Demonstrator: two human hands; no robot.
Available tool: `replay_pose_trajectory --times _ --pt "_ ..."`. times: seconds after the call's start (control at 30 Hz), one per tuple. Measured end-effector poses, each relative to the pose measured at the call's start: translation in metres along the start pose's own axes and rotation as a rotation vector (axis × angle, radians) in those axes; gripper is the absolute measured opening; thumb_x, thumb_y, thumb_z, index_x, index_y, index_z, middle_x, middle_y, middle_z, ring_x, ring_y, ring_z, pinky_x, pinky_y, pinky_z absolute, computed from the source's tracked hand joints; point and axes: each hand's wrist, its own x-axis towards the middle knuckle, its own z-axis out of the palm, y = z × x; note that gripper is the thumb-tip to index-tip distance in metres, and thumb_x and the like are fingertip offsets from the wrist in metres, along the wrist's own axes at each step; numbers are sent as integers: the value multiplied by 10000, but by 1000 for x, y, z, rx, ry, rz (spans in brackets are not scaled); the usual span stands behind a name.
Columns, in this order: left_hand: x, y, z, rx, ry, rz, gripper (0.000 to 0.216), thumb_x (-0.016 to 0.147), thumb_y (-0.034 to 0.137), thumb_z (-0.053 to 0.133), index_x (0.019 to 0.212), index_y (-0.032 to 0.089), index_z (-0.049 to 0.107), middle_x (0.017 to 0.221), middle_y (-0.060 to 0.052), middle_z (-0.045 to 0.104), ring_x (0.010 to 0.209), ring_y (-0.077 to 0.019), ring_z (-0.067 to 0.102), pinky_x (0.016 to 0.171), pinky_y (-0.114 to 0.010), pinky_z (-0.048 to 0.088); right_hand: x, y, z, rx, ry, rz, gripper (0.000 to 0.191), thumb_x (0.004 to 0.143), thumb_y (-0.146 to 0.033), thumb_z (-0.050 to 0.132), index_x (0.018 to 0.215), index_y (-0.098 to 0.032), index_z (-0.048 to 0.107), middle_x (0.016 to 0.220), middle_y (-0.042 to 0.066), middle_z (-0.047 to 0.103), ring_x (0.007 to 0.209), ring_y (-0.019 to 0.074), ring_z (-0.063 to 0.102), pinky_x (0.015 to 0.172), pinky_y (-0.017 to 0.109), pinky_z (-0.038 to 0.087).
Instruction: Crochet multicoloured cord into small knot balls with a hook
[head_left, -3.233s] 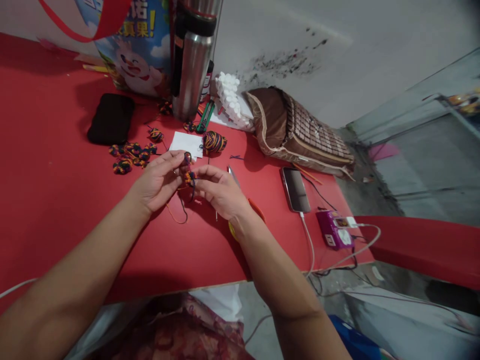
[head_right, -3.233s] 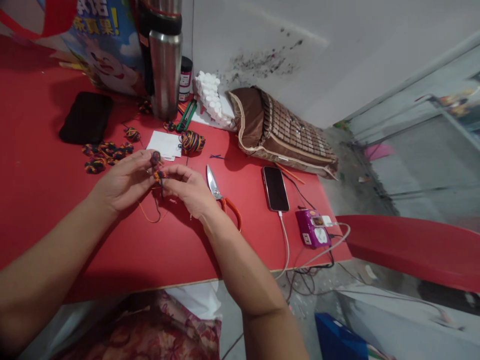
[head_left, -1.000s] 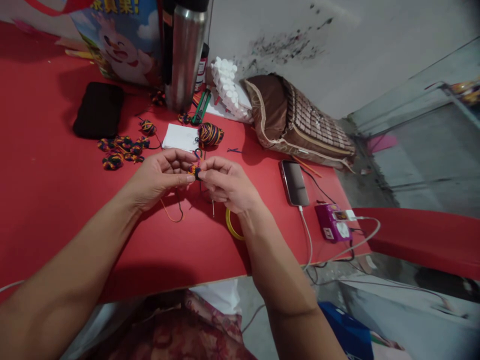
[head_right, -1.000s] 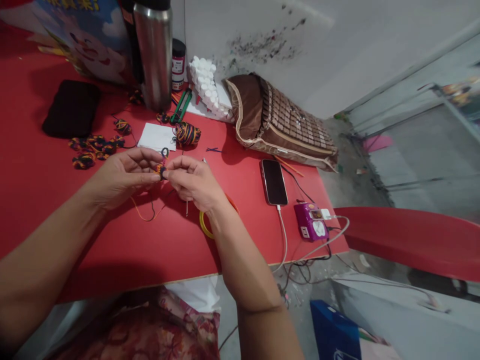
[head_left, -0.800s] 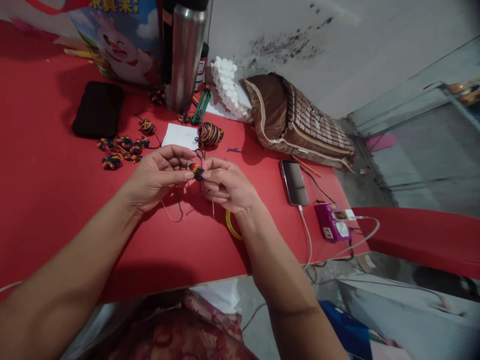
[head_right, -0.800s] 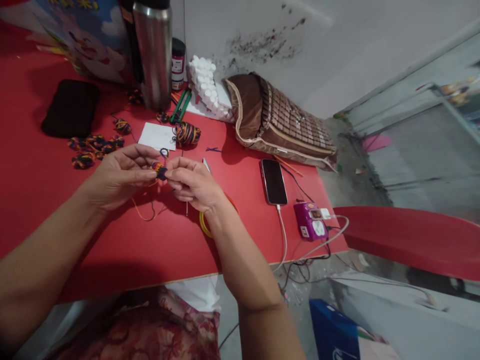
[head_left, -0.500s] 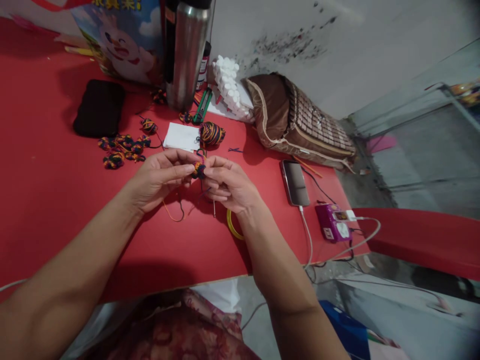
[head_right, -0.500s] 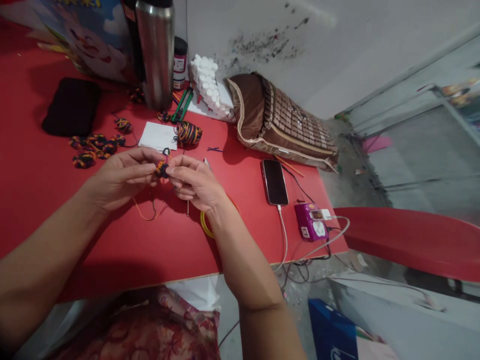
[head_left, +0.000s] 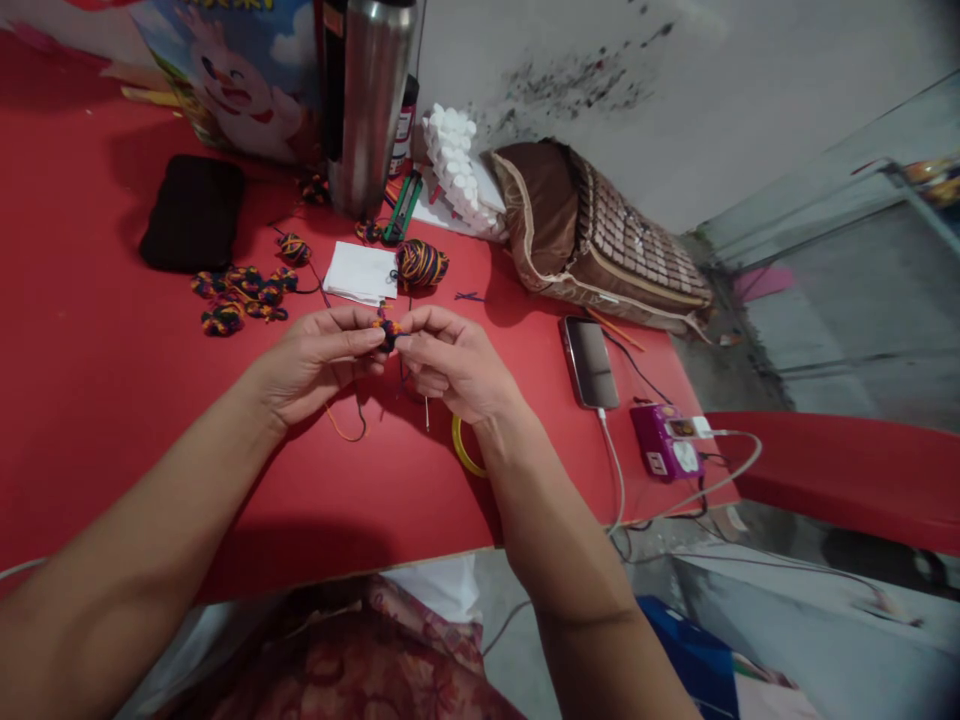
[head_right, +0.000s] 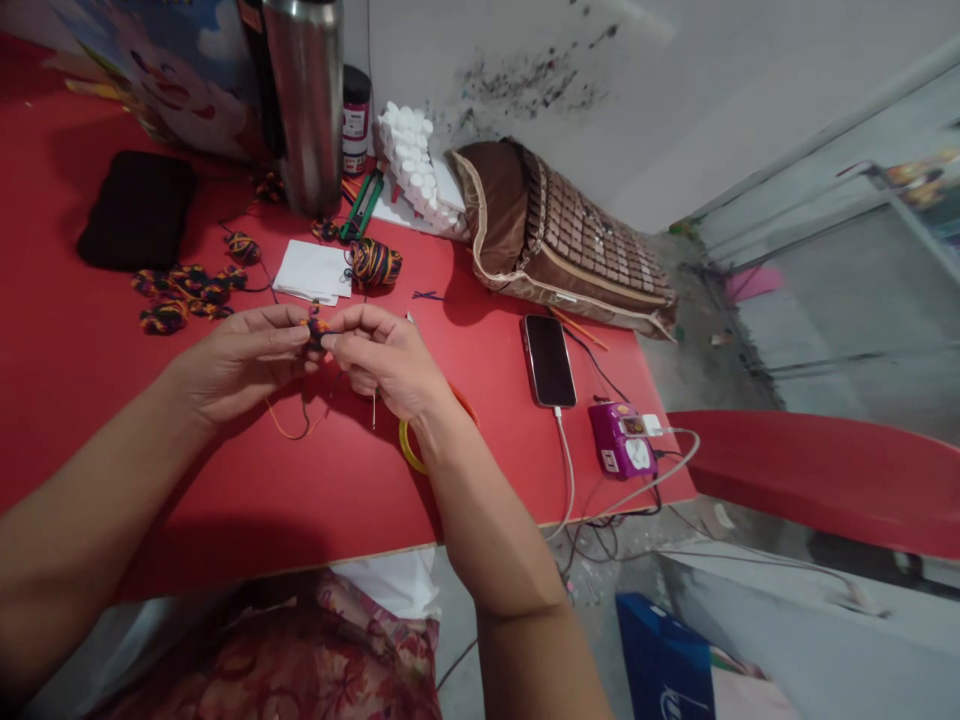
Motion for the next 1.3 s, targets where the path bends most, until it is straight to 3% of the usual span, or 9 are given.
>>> replay_pose_trajectory --times 0.2,0.37,0.5,0.6,0.83,0.97,1.17,1.3 --pt "1 -2 -3 74 -21 -16 279 665 263 1067 782 133 850 799 -70 795 688 -128 700 660 -216 587 0 4 2 -95 6 -3 275 751 -282 897 869 -192 666 514 -115 597 365 7 308 367 183 207" --pt "2 -7 -5 31 -141 -62 264 688 331 1059 744 168 860 835 -65 810 816 -170 742 819 -281 678 0 4 0 -61 -77 19 243 769 -262 872 835 -200 646 496 -120 584 360 4 316 379 182 217" --pt "3 -8 -6 -39 -106 -63 278 699 330 1071 783 161 867 862 -52 826 813 -151 753 795 -243 680 0 2 -1 -4 -85 3 305 782 -297 927 883 -198 656 523 -122 594 390 13 353 419 190 303" --pt "3 -6 -6 -78 -69 -66 295 712 332 1079 795 156 857 821 -46 814 741 -130 736 716 -215 660 -1 1 -1 -5 -32 -16 349 787 -340 958 945 -190 685 542 -128 582 402 15 341 423 196 295" --pt "2 0 4 -103 80 -82 168 850 181 972 798 120 825 786 -61 784 656 -109 719 669 -188 647 3 6 -4 -77 87 -38 371 785 -401 981 862 -204 677 549 -117 578 409 18 328 404 204 264" --pt "2 1 5 -47 78 -61 147 774 63 976 836 91 846 770 -69 788 654 -110 736 670 -170 641 3 4 -6 -56 96 -14 396 766 -430 992 911 -200 705 590 -99 629 418 23 358 417 205 312" --pt "0 3 6 -28 114 -29 186 727 59 994 782 108 823 725 -46 773 623 -121 735 645 -204 656 0 0 -5 -148 199 -225 217 823 -320 920 851 -189 750 611 -86 610 442 30 430 445 212 340" --pt "0 3 5 -44 106 -25 179 723 40 989 784 93 829 723 -55 786 627 -119 750 644 -178 650 -6 -4 -4 -232 175 -200 158 853 -284 871 796 -198 751 540 -87 556 408 35 369 413 220 280"
